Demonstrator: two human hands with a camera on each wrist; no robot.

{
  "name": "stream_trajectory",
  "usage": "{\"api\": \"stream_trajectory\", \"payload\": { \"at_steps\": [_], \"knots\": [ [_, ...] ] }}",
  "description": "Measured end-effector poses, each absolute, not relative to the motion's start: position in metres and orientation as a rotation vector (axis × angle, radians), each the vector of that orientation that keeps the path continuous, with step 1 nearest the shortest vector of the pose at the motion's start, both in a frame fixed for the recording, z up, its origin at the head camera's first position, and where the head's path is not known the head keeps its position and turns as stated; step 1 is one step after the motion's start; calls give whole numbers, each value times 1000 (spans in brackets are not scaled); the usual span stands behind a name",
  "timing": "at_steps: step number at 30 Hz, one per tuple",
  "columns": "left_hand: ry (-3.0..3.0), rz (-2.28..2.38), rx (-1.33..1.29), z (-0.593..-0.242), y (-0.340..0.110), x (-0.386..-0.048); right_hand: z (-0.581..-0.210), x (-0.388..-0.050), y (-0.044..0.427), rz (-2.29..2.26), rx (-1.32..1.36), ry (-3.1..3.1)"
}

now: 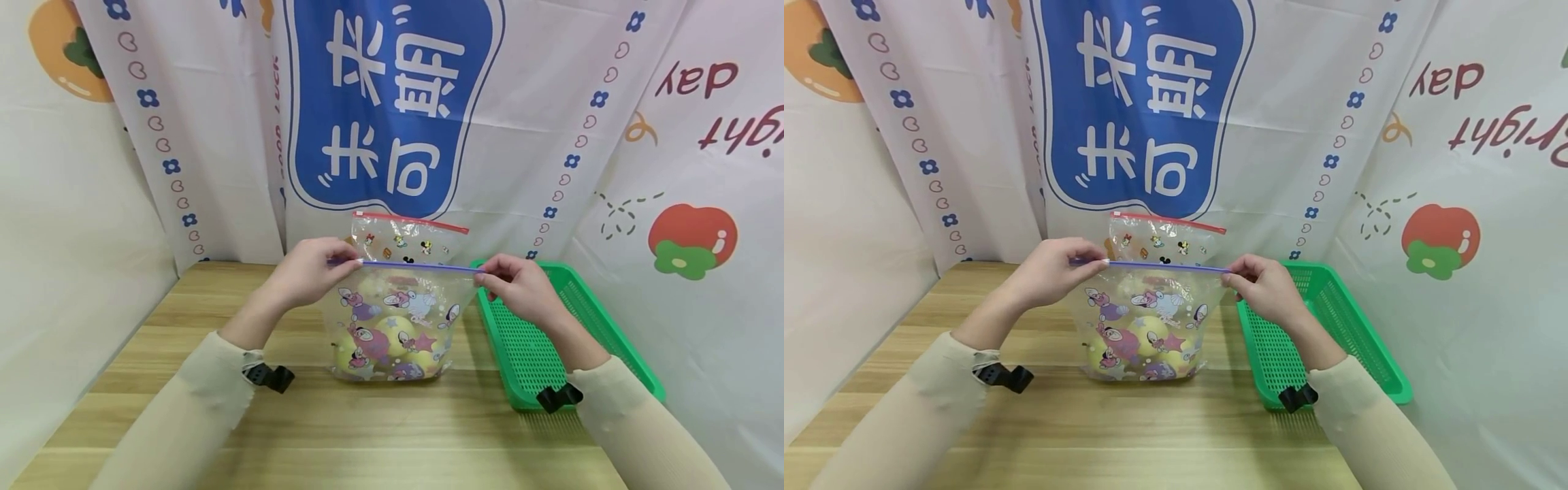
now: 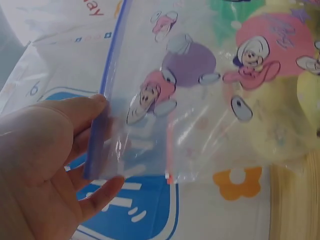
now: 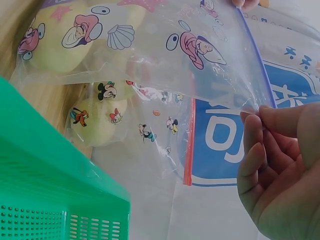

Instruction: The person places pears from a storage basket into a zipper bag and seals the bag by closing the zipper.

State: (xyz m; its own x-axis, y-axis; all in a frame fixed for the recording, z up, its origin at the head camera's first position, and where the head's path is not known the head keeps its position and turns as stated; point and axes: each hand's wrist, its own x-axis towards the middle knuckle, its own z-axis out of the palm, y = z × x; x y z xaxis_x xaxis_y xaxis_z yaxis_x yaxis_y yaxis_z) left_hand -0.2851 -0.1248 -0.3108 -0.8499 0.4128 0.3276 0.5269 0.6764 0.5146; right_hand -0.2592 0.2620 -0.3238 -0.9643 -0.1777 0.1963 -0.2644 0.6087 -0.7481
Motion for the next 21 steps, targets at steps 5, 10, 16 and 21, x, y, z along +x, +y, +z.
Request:
{"api": "stream_trajectory", "payload": {
  "at_steps": [5, 10, 16, 21],
  "knots": [
    [-2702, -946, -735, -315, -146, -286, -324, -260, 262, 1291, 383, -2722],
    [-2704, -981, -732, -316, -163, -284, -324, -260, 262, 1299, 380, -2722],
    [-2701, -1003, -731, -313, -173, -280, -323, -260, 261, 1308, 380, -2725],
    [-2724, -1102, -687, -316, -176, -279, -323, -260, 261, 1348, 400, -2725]
  ]
}}
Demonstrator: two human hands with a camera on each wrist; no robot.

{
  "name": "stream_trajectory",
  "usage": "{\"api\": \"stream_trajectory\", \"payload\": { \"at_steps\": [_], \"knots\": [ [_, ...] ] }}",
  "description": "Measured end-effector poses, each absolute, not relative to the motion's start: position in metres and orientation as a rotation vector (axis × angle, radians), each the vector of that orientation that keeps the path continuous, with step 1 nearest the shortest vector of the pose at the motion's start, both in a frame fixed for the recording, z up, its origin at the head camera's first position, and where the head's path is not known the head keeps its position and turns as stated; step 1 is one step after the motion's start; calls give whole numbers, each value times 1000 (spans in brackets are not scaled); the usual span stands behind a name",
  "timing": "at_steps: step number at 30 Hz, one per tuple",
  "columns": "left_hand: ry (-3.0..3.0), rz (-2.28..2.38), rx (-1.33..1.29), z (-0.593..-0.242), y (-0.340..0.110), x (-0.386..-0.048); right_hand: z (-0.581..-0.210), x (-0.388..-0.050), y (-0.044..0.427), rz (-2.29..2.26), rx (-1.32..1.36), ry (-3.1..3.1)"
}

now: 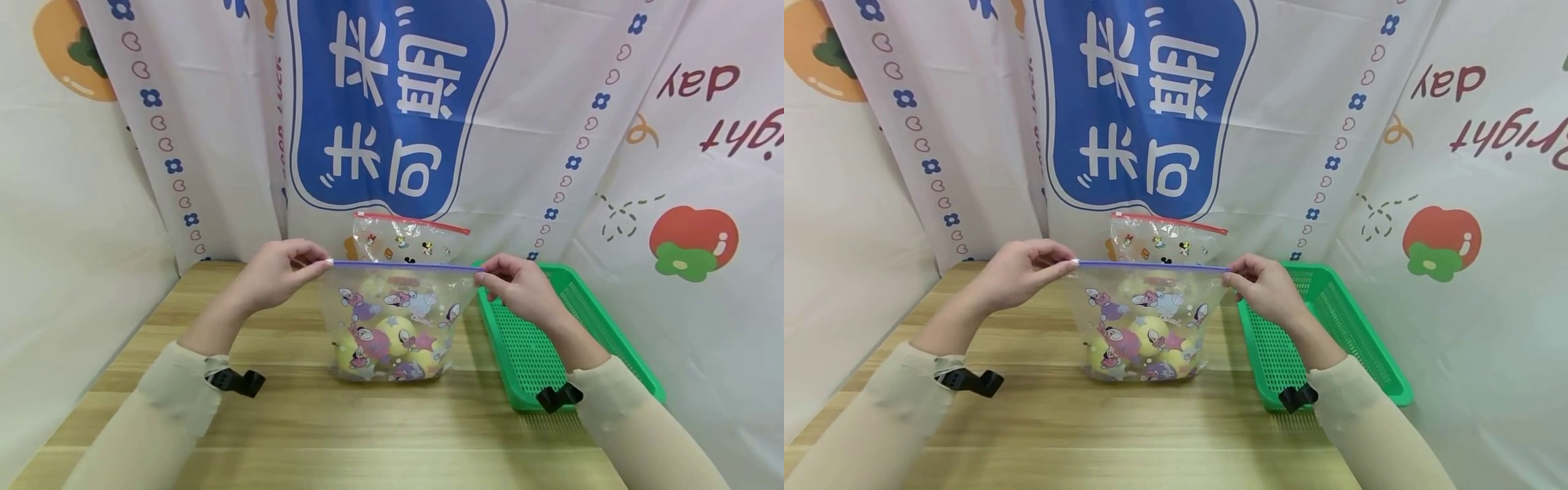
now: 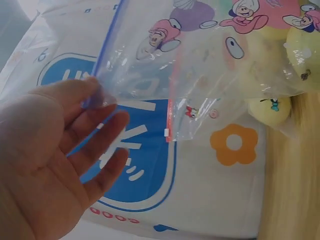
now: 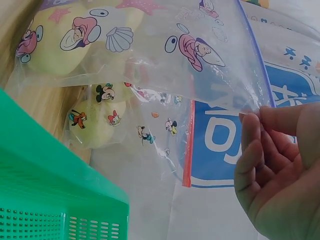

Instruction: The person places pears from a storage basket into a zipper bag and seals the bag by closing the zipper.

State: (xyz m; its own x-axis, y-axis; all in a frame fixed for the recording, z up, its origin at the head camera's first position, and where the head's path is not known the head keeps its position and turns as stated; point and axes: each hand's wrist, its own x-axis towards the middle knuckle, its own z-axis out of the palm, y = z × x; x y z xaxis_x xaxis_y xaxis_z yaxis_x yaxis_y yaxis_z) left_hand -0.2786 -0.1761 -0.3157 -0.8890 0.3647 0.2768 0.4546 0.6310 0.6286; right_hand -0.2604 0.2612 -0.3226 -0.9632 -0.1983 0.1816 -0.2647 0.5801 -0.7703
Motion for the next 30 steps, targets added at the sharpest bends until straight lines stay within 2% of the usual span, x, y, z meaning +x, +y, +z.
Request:
{"api": "stream_trajectory", "payload": {
  "at_steps": [6, 13, 24, 30],
  "knots": [
    [-2868, -1440, -675, -339, -190, -283, -325, -264, 267, 1511, 431, -2740],
    [-2876, -1560, -760, -365, -198, -284, -330, -272, 269, 1537, 417, -2963],
    [-2750, -1620, -732, -364, -184, -288, -329, -270, 270, 1433, 351, -2923],
    [-2760, -1639, -646, -359, -170, -302, -324, -277, 278, 1444, 279, -2900]
  ]
}}
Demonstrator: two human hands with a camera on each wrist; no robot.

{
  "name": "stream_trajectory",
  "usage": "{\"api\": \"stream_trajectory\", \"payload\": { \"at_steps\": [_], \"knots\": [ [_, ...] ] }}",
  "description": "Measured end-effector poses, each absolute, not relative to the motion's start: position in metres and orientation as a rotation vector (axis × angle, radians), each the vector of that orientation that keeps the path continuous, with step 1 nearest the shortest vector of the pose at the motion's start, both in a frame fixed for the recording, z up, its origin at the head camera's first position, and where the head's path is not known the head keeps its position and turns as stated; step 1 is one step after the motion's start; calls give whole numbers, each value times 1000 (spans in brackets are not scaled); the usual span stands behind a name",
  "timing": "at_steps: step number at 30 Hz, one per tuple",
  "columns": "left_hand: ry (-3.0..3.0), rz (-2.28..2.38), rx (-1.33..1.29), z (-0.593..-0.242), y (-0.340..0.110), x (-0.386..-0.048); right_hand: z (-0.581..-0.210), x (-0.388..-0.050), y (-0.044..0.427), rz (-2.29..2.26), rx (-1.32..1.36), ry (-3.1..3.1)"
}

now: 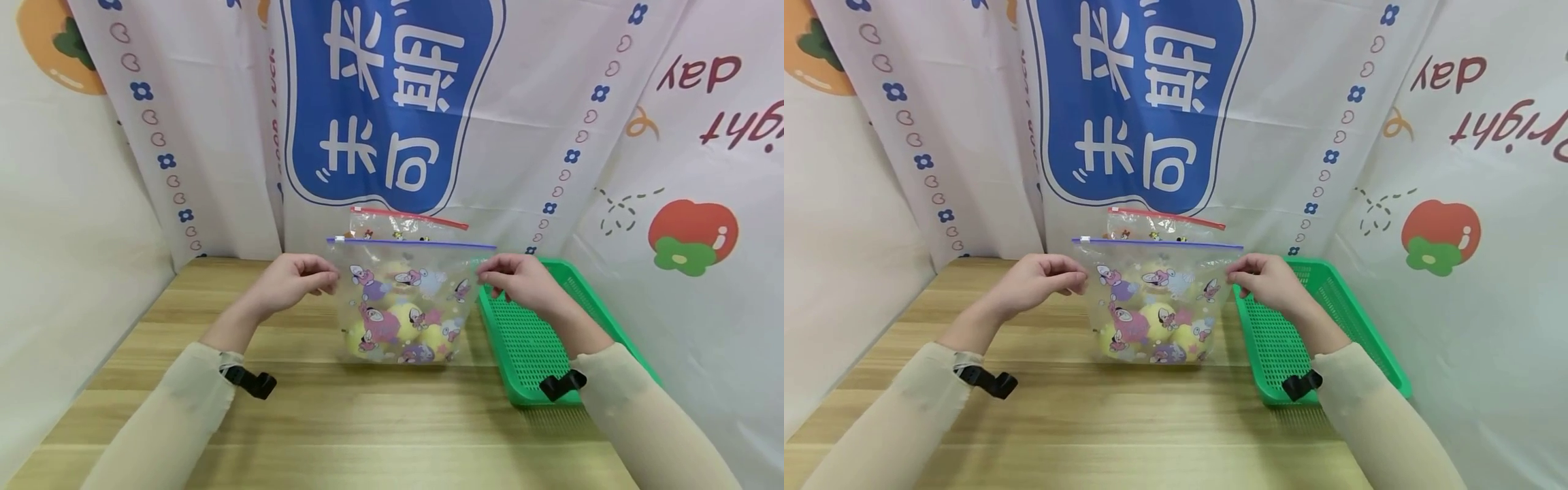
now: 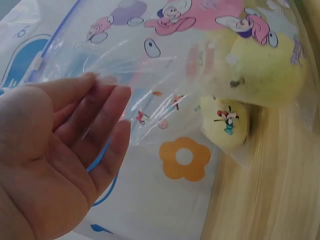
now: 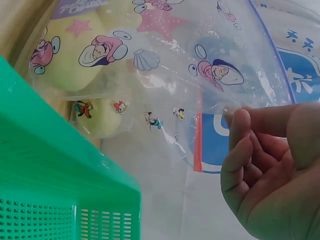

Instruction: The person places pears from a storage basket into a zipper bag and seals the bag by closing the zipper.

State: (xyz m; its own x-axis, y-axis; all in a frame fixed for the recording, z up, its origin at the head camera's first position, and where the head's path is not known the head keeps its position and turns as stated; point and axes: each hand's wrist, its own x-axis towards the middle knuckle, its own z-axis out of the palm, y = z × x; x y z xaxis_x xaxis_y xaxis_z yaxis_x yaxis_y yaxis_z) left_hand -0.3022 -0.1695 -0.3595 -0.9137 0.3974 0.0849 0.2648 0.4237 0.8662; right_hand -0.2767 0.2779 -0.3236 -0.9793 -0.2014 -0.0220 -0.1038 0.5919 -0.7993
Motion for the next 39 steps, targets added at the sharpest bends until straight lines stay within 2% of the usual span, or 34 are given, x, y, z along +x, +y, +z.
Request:
{"api": "stream_trajectory", "payload": {
  "at_steps": [10, 19, 29, 39],
  "knots": [
    [2511, 1664, 176, -373, -147, -346, -334, -332, 257, -1299, -34, 2666],
    [2373, 1856, -50, -387, -134, -373, -340, -370, 239, -1331, 182, 2618],
    [2199, 2042, -140, -388, -122, -377, -350, -380, 233, -1490, 318, 2537],
    [2154, 2061, -120, -390, -127, -374, -348, -369, 246, -1428, 253, 2533]
  ]
}}
